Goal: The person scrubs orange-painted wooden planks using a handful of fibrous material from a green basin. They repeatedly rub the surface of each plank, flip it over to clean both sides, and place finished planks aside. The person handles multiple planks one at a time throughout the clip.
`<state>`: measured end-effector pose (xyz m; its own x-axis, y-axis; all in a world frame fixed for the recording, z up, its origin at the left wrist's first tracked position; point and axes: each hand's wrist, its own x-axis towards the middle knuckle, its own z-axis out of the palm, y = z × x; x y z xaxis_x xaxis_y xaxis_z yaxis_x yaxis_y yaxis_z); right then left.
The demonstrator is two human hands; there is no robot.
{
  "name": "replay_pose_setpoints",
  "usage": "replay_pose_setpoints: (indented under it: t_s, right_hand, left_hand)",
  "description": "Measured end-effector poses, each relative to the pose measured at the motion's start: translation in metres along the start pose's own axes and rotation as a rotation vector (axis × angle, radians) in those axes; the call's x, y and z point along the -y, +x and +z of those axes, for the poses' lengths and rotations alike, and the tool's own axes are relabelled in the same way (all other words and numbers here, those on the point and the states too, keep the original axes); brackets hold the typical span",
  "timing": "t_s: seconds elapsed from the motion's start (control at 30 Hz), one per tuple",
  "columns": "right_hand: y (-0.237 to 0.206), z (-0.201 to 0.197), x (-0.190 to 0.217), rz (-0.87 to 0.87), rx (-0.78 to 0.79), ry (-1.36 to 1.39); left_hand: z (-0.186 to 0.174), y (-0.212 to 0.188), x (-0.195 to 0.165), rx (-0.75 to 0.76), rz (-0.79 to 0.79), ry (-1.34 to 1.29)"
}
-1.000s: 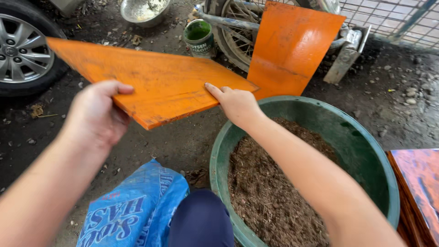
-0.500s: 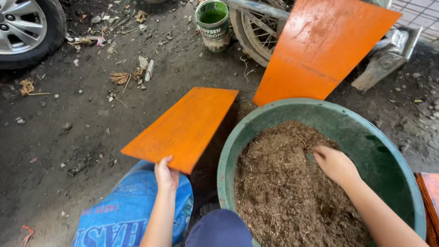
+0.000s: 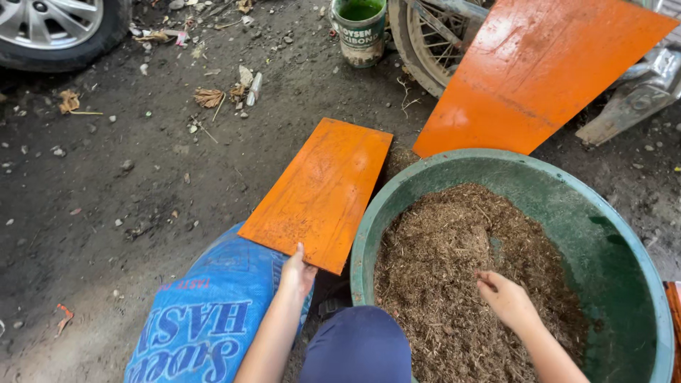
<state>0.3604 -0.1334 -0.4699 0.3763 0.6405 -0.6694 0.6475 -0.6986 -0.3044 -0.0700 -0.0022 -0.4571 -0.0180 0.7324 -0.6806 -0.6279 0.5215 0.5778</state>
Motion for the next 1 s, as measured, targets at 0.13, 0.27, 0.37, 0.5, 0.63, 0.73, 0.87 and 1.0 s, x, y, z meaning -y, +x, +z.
replay_pose_setpoints:
  t_s: [0.13, 0.27, 0.37, 0.5, 0.63, 0.73, 0.87, 1.0]
  right_hand:
    - [-0.006, 0.013, -0.027, -0.135, -0.103, -0.034]
    - [-0.006, 0.019, -0.056, -0.136, -0.128, 0.050]
    - [-0.007, 0.023, -0.070, -0.107, -0.139, -0.017]
    - [-0.019, 0.030, -0.083, -0.136, -0.181, -0.010]
    - [-0.035, 0.035, -0.095, -0.087, -0.160, -0.112]
    - [-0.042, 0.037, -0.097, -0.013, -0.106, -0.130]
    - [-0.049, 0.040, -0.095, 0.016, -0.095, -0.120]
    - [-0.053, 0.042, -0.091, -0.051, -0.140, -0.187]
  left_hand:
    - [-0.034, -0.118, -0.036, -0.228, 0.930, 1.490]
    - [-0.096, -0.196, -0.075, -0.867, 0.524, 2.310]
    - [-0.146, -0.184, -0.093, -0.841, 0.406, 2.093]
    - [-0.186, -0.141, -0.083, -0.836, 0.421, 1.715]
    - [-0.184, -0.114, -0.101, -1.167, 0.890, 2.126]
    - [-0.166, -0.100, -0.130, -0.848, 0.494, 1.755]
    - [-0.162, -0.094, -0.146, -0.703, 0.434, 1.702]
    - [-0.187, -0.117, -0.148, -0.667, 0.590, 1.598]
